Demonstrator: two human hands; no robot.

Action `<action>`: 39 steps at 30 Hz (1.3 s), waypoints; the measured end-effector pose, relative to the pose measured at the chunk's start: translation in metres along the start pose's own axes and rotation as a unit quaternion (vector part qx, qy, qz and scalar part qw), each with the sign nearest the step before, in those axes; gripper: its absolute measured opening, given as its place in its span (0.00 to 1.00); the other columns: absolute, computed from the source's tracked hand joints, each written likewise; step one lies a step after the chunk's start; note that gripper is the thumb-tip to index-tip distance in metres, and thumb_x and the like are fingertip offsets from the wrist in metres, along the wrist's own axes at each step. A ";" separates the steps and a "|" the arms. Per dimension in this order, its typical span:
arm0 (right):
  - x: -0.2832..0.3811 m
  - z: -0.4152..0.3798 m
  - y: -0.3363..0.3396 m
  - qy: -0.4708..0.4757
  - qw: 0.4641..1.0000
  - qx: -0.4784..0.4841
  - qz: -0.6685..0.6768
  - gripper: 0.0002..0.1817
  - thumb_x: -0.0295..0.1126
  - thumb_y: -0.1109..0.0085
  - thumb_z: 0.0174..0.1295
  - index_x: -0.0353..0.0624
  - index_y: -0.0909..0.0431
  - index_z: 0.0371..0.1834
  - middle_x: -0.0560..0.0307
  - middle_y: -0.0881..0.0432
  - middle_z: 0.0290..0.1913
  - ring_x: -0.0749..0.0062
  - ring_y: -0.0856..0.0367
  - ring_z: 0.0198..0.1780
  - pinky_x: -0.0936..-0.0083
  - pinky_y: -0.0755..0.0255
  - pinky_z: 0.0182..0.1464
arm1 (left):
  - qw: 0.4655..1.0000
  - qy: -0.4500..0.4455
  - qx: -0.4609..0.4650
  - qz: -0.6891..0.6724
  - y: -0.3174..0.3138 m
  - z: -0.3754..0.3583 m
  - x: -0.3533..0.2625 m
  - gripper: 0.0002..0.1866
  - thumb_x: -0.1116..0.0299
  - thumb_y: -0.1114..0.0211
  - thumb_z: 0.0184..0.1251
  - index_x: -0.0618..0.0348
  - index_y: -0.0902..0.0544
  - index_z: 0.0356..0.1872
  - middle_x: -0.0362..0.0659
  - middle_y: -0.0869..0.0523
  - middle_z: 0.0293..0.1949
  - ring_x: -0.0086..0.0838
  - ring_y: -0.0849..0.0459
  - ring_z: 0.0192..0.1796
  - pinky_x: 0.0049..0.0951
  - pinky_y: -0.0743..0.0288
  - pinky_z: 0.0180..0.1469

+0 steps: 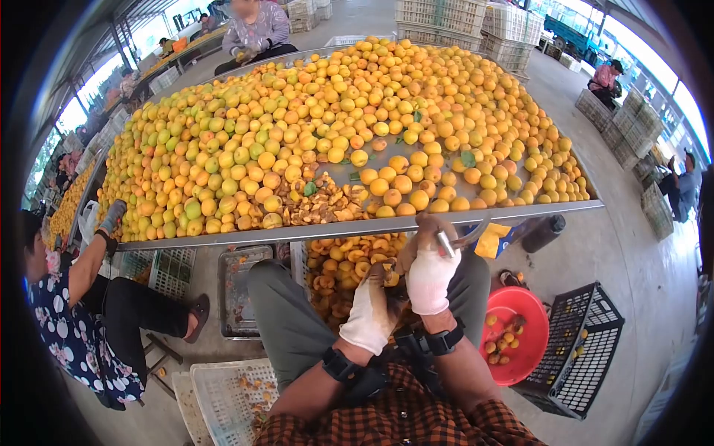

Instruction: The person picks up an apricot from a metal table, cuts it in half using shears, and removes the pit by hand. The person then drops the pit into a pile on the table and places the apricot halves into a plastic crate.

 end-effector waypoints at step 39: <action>-0.024 0.013 0.019 0.000 0.908 0.293 -0.301 0.09 0.28 0.38 0.59 0.33 0.21 0.38 0.57 0.18 0.31 0.80 0.22 0.33 0.80 0.28 0.37 | 0.958 0.031 0.105 0.265 -0.022 -0.010 -0.046 0.24 0.83 0.48 0.62 0.62 0.31 0.61 0.42 0.24 0.38 0.21 0.25 0.31 0.17 0.29 0.32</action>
Point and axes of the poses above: each hand's wrist, its own z-axis towards the middle knuckle, its own y-axis out of the back of the hand, x = y × z, the point moved 6 cm from there along z, towards the middle knuckle
